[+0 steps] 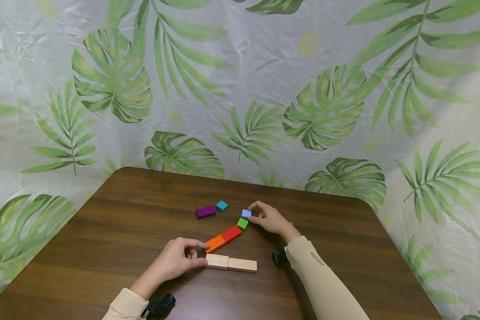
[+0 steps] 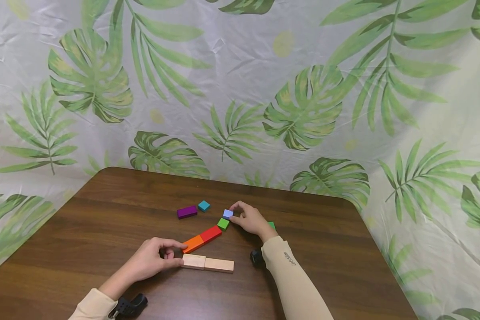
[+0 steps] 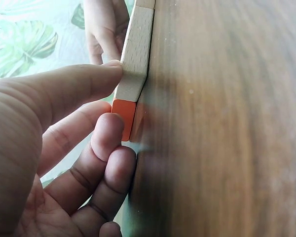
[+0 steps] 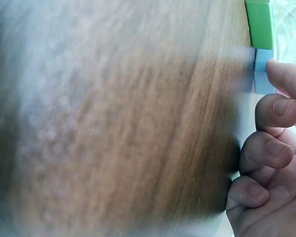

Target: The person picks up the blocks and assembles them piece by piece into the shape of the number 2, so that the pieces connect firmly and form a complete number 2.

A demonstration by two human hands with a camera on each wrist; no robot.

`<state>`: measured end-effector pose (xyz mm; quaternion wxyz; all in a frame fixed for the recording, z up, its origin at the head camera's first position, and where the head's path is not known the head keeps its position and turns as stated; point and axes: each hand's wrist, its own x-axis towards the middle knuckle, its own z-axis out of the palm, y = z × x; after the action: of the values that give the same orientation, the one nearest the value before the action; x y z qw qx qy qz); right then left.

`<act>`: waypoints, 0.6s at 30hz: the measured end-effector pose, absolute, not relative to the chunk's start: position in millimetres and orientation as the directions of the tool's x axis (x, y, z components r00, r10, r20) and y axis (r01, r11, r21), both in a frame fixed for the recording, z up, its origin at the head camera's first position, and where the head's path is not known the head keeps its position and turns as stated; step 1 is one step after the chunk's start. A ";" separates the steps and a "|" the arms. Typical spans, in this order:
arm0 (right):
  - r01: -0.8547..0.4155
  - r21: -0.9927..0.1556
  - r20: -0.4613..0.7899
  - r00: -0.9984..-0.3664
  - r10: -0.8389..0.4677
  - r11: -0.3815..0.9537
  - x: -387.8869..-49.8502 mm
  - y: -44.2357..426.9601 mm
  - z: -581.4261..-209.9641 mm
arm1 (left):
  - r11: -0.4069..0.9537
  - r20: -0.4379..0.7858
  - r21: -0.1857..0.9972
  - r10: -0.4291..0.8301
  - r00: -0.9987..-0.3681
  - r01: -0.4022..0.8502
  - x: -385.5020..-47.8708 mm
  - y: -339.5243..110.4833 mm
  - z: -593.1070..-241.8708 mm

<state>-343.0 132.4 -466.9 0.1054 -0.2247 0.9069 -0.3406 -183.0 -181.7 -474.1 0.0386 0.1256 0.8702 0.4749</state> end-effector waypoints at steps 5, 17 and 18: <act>-0.338 -0.669 -0.032 -0.877 -0.480 0.662 -342.3 131.3 -466.1 | 0.525 0.064 0.829 0.256 -0.965 0.194 -183.5 -181.9 -473.9; -0.342 -0.669 -0.025 -0.877 -0.480 0.660 -343.6 130.9 -469.4 | 0.531 0.077 0.822 0.254 -0.964 0.205 -184.1 -181.9 -474.4; -0.341 -0.670 -0.026 -0.877 -0.480 0.659 -343.7 130.9 -469.8 | 0.530 0.077 0.823 0.252 -0.965 0.204 -184.1 -181.9 -474.5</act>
<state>-343.7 130.9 -469.8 0.1009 -0.2268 0.9052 -0.3449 -184.1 -181.9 -474.5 0.0259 0.1306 0.8744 0.4666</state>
